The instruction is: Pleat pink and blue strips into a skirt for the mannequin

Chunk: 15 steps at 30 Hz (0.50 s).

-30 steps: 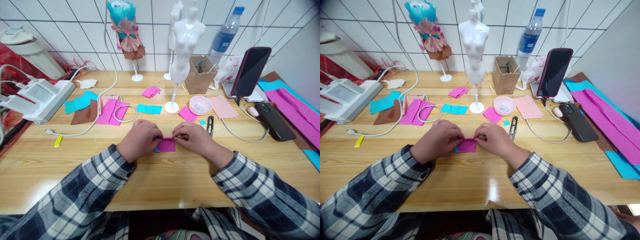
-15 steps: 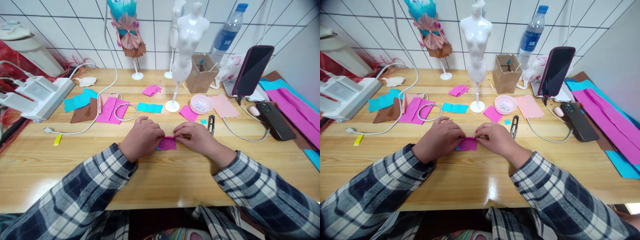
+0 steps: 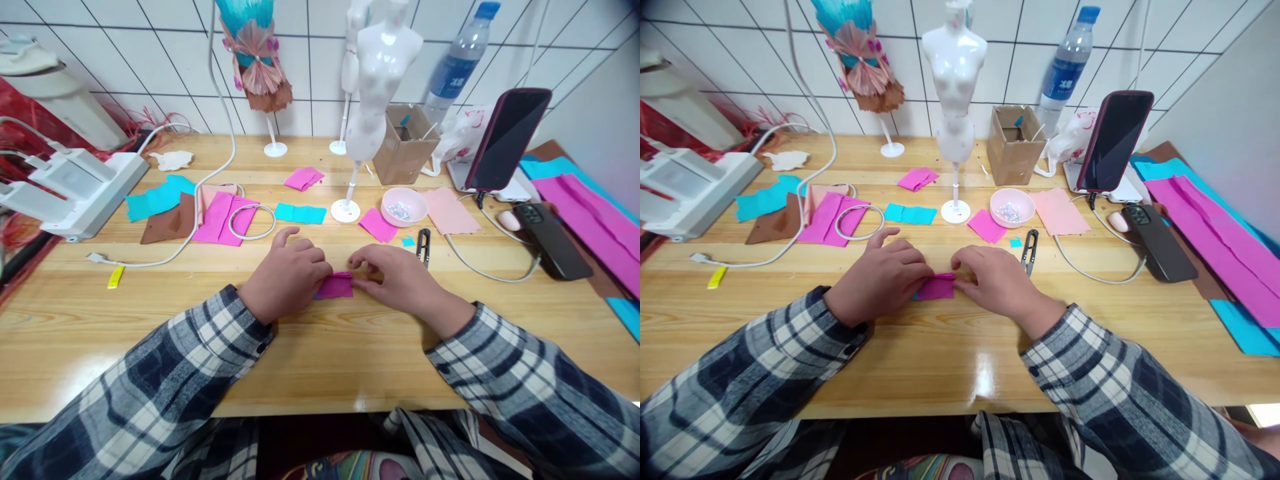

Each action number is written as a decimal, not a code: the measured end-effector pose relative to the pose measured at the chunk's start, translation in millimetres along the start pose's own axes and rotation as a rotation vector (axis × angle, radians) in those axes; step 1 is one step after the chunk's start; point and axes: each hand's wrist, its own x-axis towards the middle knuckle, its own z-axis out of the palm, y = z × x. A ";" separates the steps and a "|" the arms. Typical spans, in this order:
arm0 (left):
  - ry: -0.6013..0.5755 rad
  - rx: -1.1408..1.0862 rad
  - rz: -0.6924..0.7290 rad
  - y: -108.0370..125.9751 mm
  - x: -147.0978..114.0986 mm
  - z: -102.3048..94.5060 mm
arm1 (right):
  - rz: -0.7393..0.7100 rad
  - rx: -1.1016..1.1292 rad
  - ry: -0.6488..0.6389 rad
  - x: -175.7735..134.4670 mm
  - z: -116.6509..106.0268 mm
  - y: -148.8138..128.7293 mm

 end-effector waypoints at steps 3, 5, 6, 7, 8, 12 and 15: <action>0.002 0.012 0.008 1.1 -0.3 -1.0 | -0.033 0.019 0.014 0.7 0.9 1.4; 0.003 0.015 0.009 1.9 -0.4 -0.9 | -0.061 0.024 0.002 1.7 1.9 3.2; 0.005 0.015 0.008 2.2 -0.4 -0.6 | -0.071 0.023 -0.009 2.2 2.4 3.9; 0.008 0.015 0.009 2.5 -0.4 -0.1 | -0.079 0.022 -0.018 2.7 2.9 4.5; 0.013 0.015 0.010 2.6 -0.4 0.5 | -0.083 0.019 -0.022 3.0 3.3 4.8; 0.029 0.017 0.016 2.3 -0.4 3.0 | -0.076 0.021 -0.001 3.6 3.8 4.1; 0.031 0.023 0.013 2.1 -0.4 4.1 | -0.039 0.028 0.015 3.8 3.5 3.4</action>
